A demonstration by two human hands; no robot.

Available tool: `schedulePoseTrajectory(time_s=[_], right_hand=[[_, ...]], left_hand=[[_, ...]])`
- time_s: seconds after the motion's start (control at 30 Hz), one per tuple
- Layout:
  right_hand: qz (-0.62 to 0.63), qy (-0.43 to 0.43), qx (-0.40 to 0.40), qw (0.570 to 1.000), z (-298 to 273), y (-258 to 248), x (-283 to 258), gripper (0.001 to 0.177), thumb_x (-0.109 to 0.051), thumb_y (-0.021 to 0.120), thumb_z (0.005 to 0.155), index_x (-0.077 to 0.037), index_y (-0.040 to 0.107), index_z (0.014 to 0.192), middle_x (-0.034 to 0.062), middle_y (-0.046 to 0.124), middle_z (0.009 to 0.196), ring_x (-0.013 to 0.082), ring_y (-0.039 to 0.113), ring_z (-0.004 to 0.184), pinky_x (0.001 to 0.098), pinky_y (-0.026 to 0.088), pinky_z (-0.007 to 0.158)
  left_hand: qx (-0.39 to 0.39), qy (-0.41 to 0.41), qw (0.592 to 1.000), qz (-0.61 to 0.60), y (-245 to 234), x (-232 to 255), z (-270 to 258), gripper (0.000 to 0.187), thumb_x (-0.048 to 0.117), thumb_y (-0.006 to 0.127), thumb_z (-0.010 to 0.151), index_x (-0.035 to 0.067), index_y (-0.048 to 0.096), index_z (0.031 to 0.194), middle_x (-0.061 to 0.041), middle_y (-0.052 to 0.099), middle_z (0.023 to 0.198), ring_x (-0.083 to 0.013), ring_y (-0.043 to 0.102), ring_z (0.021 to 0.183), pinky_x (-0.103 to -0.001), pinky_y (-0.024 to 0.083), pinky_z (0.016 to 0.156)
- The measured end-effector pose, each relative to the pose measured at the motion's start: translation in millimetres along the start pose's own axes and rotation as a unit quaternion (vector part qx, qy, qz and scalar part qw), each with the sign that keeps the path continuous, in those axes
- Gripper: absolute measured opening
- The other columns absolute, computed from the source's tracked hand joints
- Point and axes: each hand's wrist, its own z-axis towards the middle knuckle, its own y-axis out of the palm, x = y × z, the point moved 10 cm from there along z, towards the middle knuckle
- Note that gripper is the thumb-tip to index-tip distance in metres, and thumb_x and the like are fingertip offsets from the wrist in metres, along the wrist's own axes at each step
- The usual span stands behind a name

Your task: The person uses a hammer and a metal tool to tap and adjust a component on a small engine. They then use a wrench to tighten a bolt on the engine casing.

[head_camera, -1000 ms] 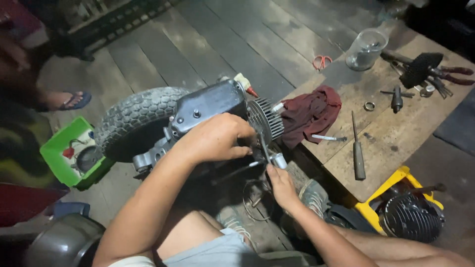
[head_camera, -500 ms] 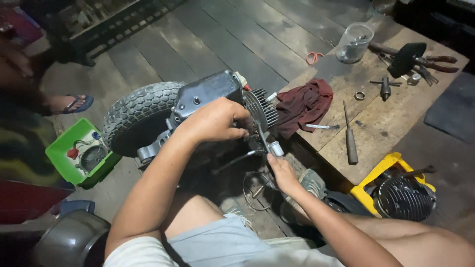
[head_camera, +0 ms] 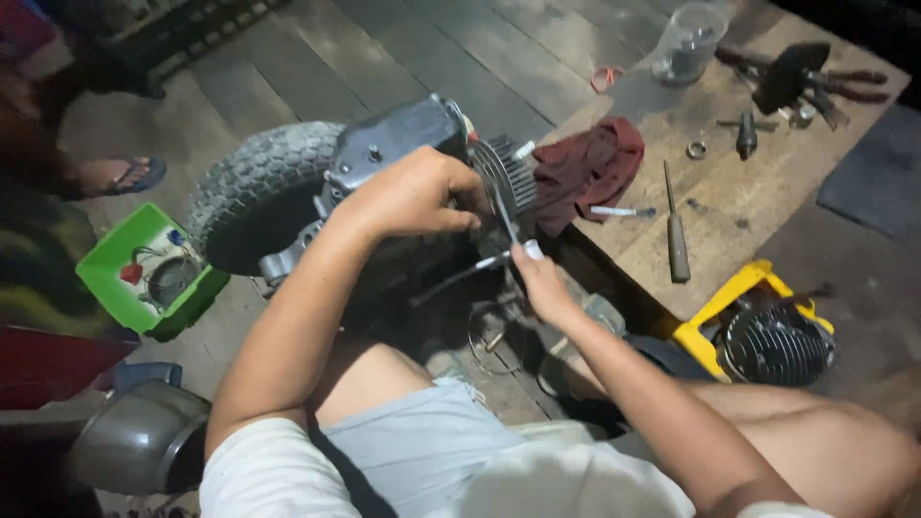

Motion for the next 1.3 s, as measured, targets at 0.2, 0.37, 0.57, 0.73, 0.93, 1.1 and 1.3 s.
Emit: schedulePoseTrajectory(time_s=[0.2, 0.37, 0.57, 0.73, 0.93, 1.1, 1.3], right_hand=[[0.026, -0.061, -0.008, 0.998, 16, 17, 69, 0.086, -0.068, 0.034, 0.105, 0.007, 0.071, 0.122, 0.0327, 0.068, 0.124, 0.0456, 0.058, 0.128, 0.0548, 0.038, 0.112], [0.039, -0.055, -0.013, 0.998, -10, -9, 28, 0.079, -0.064, 0.041, 0.104, 0.006, 0.072, 0.121, 0.031, 0.069, 0.124, 0.0446, 0.059, 0.128, 0.0549, 0.038, 0.112], [0.067, -0.098, -0.017, 0.993, -12, -55, -5, 0.052, -0.038, 0.073, 0.088, -0.001, 0.059, 0.123, 0.0182, 0.059, 0.074, 0.0321, 0.06, 0.063, 0.0436, 0.049, 0.058], [-0.08, -0.211, 0.085, 0.97, -63, -72, -41, 0.028, -0.028, 0.064, 0.101, -0.008, 0.064, 0.121, 0.0245, 0.071, 0.084, 0.0472, 0.07, 0.087, 0.0519, 0.053, 0.072], [-0.201, -0.215, 0.115, 0.949, -78, -58, -111, 0.066, -0.012, 0.054, 0.1, -0.011, 0.029, 0.162, 0.0383, 0.067, 0.114, 0.0581, 0.067, 0.096, 0.0654, 0.054, 0.079], [-0.343, -0.339, 0.167, 0.86, -62, -45, -133, 0.06, -0.016, 0.049, 0.107, -0.012, 0.032, 0.164, 0.0209, 0.063, 0.076, 0.0442, 0.068, 0.062, 0.0539, 0.056, 0.053], [-0.19, -0.369, 0.148, 0.898, -70, -46, -89, 0.072, -0.013, 0.066, 0.092, -0.024, 0.044, 0.16, 0.0213, 0.073, 0.097, 0.0452, 0.071, 0.09, 0.0513, 0.058, 0.072]], left_hand=[[0.008, 0.01, 1.0, -0.005, -5, 4, -3, 0.015, 0.013, 0.084, 0.078, 0.007, 0.078, 0.09, -0.011, 0.077, 0.081, -0.032, 0.076, 0.078, -0.043, 0.06, 0.069], [0.005, 0.002, 1.0, -0.012, -4, 0, -3, 0.014, 0.012, 0.083, 0.077, 0.008, 0.079, 0.09, -0.01, 0.077, 0.08, -0.0306, 0.076, 0.078, -0.042, 0.06, 0.069], [0.007, -0.004, 1.0, -0.01, -7, 6, -5, 0.013, 0.011, 0.081, 0.079, 0.007, 0.079, 0.091, -0.012, 0.077, 0.081, -0.0313, 0.076, 0.075, -0.042, 0.06, 0.067], [0.006, -0.004, 1.0, -0.003, -8, 8, -6, 0.013, 0.01, 0.082, 0.078, 0.006, 0.079, 0.091, -0.012, 0.077, 0.08, -0.0308, 0.076, 0.075, -0.041, 0.06, 0.066], [0.006, -0.002, 1.0, -0.01, -3, 2, -3, 0.014, 0.01, 0.081, 0.078, 0.006, 0.079, 0.092, -0.013, 0.077, 0.08, -0.0319, 0.075, 0.072, -0.043, 0.06, 0.064], [0.007, -0.005, 1.0, -0.007, -5, 3, -5, 0.016, 0.01, 0.081, 0.08, 0.006, 0.079, 0.095, -0.013, 0.077, 0.083, -0.0298, 0.076, 0.073, -0.041, 0.06, 0.066], [0.0, 0.002, 1.0, -0.003, -1, -7, -1, 0.016, 0.014, 0.081, 0.076, 0.007, 0.079, 0.09, -0.013, 0.076, 0.079, -0.0351, 0.075, 0.073, -0.045, 0.06, 0.065]])
